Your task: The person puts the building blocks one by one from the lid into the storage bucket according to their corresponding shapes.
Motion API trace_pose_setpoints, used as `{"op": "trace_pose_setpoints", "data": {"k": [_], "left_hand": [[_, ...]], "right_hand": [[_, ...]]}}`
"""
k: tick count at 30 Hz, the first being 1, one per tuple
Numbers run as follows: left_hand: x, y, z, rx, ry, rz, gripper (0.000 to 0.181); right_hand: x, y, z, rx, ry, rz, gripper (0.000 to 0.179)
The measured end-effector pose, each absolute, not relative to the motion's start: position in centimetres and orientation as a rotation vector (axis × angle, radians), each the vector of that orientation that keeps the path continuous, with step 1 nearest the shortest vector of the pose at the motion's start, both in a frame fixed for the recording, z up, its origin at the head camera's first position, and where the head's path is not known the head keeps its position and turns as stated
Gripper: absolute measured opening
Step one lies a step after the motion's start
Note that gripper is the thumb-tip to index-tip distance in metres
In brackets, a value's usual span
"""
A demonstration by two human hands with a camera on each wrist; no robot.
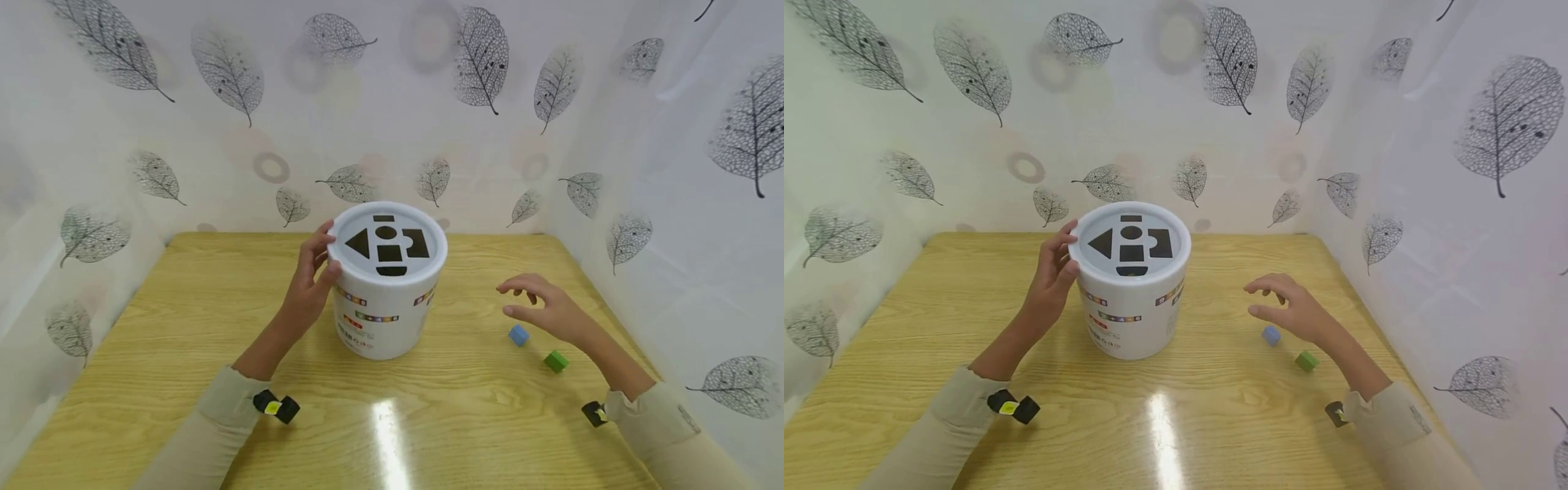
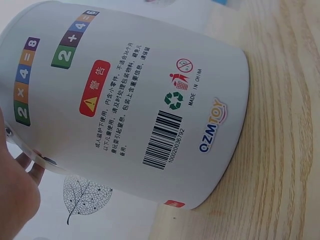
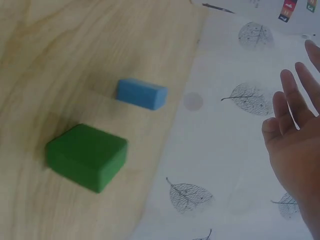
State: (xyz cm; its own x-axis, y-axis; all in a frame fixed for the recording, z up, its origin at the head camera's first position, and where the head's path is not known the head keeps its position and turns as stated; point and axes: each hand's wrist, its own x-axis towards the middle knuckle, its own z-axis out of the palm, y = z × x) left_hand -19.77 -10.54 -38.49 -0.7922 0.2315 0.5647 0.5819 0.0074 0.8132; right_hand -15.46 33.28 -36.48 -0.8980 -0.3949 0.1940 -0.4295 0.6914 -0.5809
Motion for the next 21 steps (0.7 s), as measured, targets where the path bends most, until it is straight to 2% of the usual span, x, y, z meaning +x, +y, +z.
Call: {"op": "trace_pose_setpoints", "data": {"k": [13, 21], "left_hand": [[-19.7, -10.5, -38.3, -0.850, -2.016, -1.850, 0.041], [-19.6, -10.4, -38.5, -0.849, -2.014, -1.846, 0.041]], "right_hand": [[-14.0, 37.8, -41.3, 0.552, -2.974, 1.000, 0.035], [-13.7, 38.7, -42.6, 0.435, -3.041, 1.013, 0.036]]}}
